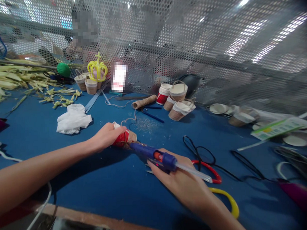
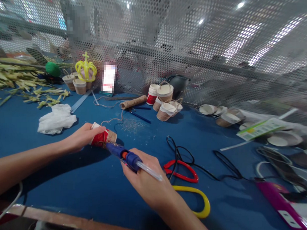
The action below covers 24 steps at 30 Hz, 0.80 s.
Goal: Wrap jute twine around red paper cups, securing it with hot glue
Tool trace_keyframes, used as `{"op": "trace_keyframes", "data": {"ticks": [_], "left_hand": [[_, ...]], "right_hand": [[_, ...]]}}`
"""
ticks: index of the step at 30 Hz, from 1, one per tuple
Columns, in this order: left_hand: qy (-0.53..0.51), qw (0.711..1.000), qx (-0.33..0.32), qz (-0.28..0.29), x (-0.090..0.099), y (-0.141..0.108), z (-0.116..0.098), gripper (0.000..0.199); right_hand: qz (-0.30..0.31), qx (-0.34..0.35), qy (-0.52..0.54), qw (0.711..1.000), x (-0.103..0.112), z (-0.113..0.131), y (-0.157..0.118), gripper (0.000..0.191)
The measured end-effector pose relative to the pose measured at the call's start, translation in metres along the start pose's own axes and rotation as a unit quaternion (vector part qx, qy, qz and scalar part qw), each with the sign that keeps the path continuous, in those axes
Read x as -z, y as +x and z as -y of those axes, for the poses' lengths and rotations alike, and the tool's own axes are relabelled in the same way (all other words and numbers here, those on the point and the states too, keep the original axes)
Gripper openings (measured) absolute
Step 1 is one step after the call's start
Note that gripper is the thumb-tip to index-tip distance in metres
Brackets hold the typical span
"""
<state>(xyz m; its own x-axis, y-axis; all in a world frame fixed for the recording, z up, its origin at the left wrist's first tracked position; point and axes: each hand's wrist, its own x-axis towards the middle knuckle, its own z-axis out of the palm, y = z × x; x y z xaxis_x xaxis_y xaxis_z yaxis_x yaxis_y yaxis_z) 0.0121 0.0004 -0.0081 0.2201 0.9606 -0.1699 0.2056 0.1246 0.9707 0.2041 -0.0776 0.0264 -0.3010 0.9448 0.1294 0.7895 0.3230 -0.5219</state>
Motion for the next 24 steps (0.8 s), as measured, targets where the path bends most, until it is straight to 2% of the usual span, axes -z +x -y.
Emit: {"op": "trace_keyframes", "data": {"ticks": [7, 11, 13, 16, 19, 21, 24], "left_hand": [[0.001, 1.0, -0.004, 0.003, 0.0, 0.0, -0.001, 0.027], [0.011, 1.0, -0.007, 0.008, 0.001, -0.002, -0.002, 0.028], [0.018, 1.0, -0.018, 0.006, 0.001, -0.002, -0.001, 0.029], [0.026, 0.999, -0.034, -0.005, 0.002, -0.004, 0.001, 0.031], [0.029, 0.998, -0.047, -0.006, 0.003, -0.006, 0.001, 0.033], [0.029, 0.998, -0.057, 0.002, 0.003, -0.009, -0.001, 0.033], [0.034, 0.997, -0.061, 0.022, 0.003, -0.014, -0.005, 0.035]], "right_hand": [[-0.003, -0.009, 0.012, 1.0, 0.001, 0.001, 0.0, 0.012], [-0.009, -0.054, 0.066, 0.996, 0.008, 0.001, 0.002, 0.009], [-0.017, -0.083, 0.083, 0.993, 0.014, -0.003, 0.005, 0.014], [-0.049, -0.134, 0.127, 0.982, 0.022, -0.016, 0.013, 0.022], [-0.15, -0.171, 0.162, 0.96, 0.026, -0.037, 0.026, 0.022], [-0.16, -0.213, 0.181, 0.947, 0.025, -0.051, 0.034, 0.025], [-0.135, -0.252, 0.16, 0.945, 0.018, -0.065, 0.045, 0.027]]}}
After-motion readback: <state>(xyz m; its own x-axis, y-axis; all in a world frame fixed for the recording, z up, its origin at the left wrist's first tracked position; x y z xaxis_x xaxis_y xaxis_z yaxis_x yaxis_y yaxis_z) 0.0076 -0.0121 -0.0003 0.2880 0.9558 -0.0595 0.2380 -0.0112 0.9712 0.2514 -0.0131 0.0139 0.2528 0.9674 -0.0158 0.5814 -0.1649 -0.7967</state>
